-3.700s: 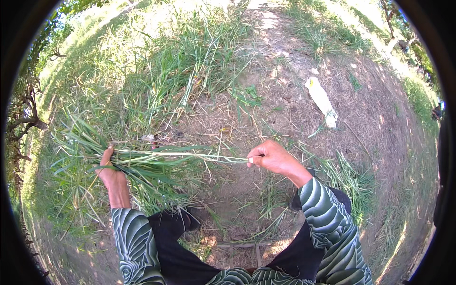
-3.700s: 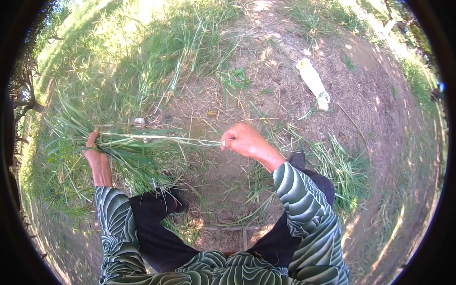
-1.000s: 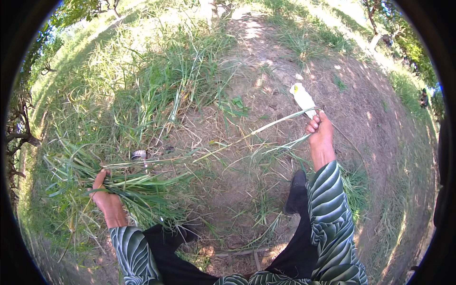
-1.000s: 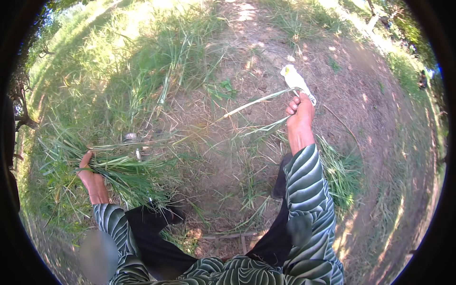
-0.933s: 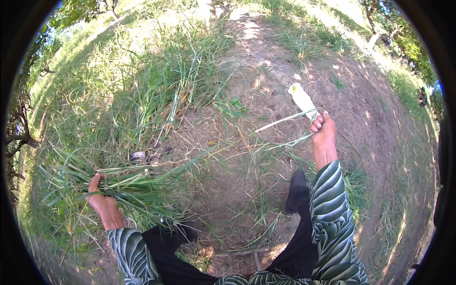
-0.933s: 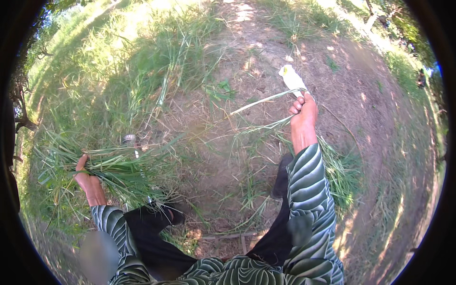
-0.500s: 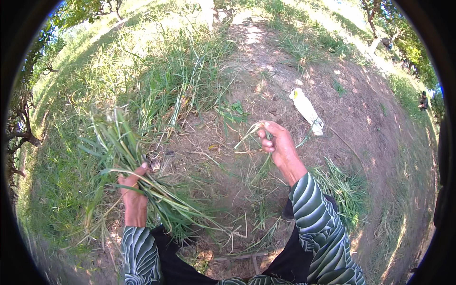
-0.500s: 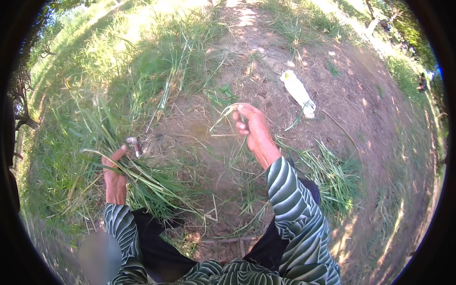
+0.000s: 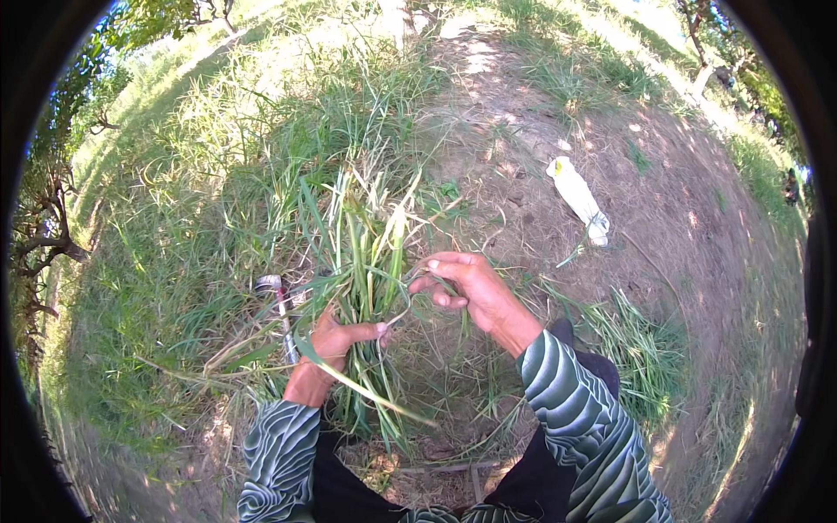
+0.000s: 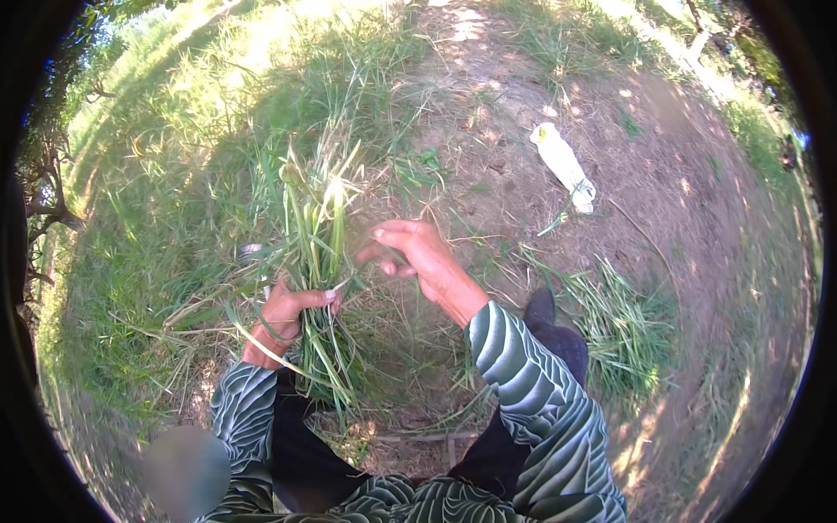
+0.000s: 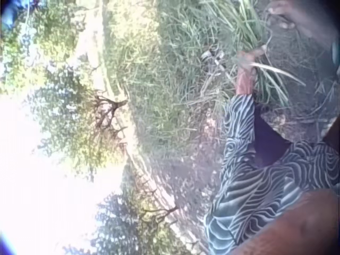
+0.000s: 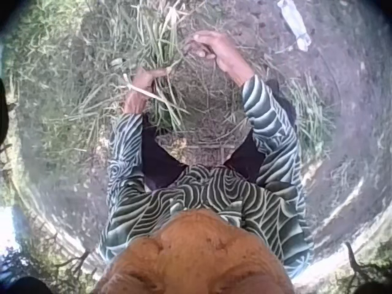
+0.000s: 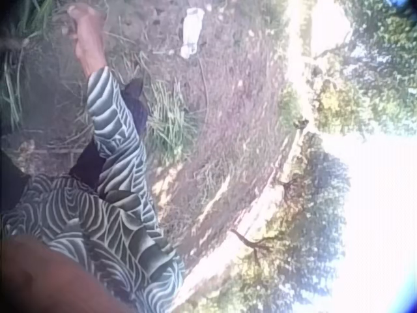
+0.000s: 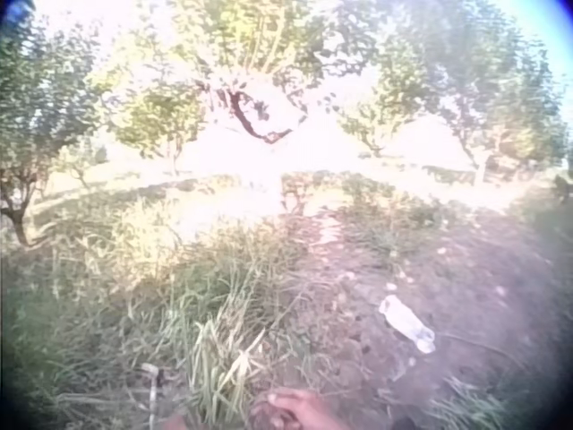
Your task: The person gathers cut grass from the ground and bundles it by hand. They repeatedly pick up handfuls of grass, align the stems, and twist them into compact bundles, placing each finished bundle on the ground.
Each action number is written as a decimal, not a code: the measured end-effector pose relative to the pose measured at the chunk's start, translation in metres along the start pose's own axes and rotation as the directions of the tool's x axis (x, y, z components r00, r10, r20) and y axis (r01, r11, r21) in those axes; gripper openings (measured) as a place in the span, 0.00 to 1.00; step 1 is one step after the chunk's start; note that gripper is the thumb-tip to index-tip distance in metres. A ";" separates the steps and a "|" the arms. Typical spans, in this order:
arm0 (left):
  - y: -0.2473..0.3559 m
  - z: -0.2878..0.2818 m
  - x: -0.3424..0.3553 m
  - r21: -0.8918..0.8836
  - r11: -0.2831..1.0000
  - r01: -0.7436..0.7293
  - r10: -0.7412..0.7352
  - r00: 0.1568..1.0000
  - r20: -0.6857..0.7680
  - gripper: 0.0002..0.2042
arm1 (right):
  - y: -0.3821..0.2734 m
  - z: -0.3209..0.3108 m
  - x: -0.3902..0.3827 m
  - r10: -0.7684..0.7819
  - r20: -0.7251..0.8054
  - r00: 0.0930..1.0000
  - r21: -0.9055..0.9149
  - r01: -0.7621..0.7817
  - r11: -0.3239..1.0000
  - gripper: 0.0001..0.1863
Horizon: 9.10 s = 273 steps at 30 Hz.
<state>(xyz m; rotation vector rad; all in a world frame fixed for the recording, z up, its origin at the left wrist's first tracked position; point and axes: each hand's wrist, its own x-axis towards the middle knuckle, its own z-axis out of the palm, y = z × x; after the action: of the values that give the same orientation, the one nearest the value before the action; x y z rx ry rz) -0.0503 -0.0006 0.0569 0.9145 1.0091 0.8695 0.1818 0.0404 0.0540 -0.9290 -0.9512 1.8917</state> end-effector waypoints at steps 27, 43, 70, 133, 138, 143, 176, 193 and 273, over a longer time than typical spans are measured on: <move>0.004 -0.006 -0.006 0.183 0.975 -0.123 0.178 0.930 -0.321 0.16 | -0.002 -0.012 -0.015 0.135 0.258 0.957 -0.562 0.035 0.827 0.11; 0.017 0.041 -0.023 0.465 0.884 -0.049 0.236 0.905 -0.353 0.16 | 0.048 0.003 0.002 -0.109 0.196 0.974 -0.977 0.185 -0.108 0.09; -0.010 0.001 0.010 -0.107 0.985 -0.133 0.100 0.957 -0.271 0.17 | -0.033 -0.034 -0.008 -0.305 -0.284 0.909 0.070 0.337 0.939 0.10; -0.023 -0.030 0.042 0.937 0.344 0.054 0.664 0.692 -0.284 0.25 | -0.070 -0.085 -0.085 -0.498 -0.593 0.633 0.015 0.627 0.779 0.10; -0.021 -0.051 0.039 0.948 0.319 0.012 0.683 0.690 -0.239 0.24 | -0.066 -0.099 -0.077 -0.429 -0.610 0.666 0.065 0.582 0.811 0.09; -0.009 -0.065 0.020 0.948 0.296 0.120 0.554 0.787 -0.272 0.23 | -0.061 -0.115 -0.060 -0.388 -0.618 0.684 0.124 0.572 0.811 0.08; 0.034 -0.156 -0.032 0.169 0.920 -0.355 0.354 0.563 -0.747 0.13 | -0.066 -0.114 -0.043 -0.447 -0.469 0.762 -0.107 0.454 0.885 0.12; 0.003 -0.034 0.011 -0.062 0.986 -0.157 0.111 0.879 -0.464 0.24 | -0.030 -0.035 -0.002 -0.201 -0.267 0.942 0.031 0.217 0.976 0.16; -0.029 -0.001 0.022 -0.026 0.999 -0.022 0.009 0.902 -0.432 0.15 | -0.012 0.014 -0.025 -0.379 -0.065 0.923 -0.527 0.290 0.799 0.10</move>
<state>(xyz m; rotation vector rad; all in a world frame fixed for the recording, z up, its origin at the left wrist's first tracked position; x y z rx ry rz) -0.0399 0.0085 0.0233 0.7163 1.3671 1.1281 0.1839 0.0191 0.0772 -1.1130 -1.4456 1.2522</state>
